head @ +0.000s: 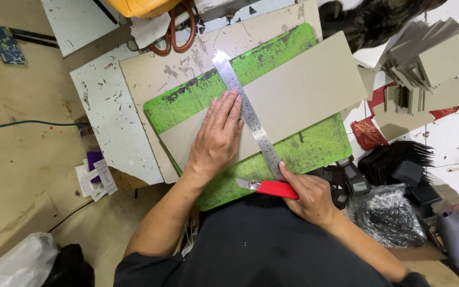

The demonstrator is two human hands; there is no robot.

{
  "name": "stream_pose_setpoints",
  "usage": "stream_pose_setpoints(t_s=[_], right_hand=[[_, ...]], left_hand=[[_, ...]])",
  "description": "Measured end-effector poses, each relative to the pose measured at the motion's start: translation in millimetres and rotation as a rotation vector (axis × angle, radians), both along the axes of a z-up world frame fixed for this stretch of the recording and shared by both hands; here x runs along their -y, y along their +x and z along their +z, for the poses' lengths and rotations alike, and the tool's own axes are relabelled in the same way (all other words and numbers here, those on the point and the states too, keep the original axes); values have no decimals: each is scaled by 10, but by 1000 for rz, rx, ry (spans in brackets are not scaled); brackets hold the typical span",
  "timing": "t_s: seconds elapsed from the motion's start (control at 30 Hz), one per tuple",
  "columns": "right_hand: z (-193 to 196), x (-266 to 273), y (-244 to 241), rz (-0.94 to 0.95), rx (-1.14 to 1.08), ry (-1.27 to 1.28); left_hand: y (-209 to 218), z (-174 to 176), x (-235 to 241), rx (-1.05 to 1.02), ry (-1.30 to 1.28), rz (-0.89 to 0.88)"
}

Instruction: Cutting cardboard pieces to size using a metal ruler and a utility knife on a cutting mat

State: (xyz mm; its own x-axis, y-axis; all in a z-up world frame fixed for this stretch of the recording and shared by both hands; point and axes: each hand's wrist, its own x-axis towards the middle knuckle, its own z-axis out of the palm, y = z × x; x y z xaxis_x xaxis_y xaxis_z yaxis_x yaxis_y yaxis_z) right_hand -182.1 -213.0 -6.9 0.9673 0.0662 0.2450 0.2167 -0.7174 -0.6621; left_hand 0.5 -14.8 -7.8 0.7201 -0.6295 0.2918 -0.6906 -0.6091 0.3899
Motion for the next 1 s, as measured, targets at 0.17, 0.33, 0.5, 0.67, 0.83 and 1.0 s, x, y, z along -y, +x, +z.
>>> stream_pose_setpoints(t_s=[0.17,0.33,0.5,0.67,0.83,1.0], right_hand=[[2,-5,3,-4,-3,-4],[22,-4,4,-4,-10,-11],[-12,-5,-13,-7,-18,-4],[-34,3,-18,-11,-16,10],[16,12,12,-3,-26,12],[-8,12,-11,-1,-31,18]], left_hand=[[-3,-25,-5,-10,4,1],[-8,-17,-10,-16,7,5],[0,-15,-10,-9,6,5],[-6,-22,-4,-15,2,10],[-14,30,1,-46,16,12],[-24,-6,-3,-58,24,12]])
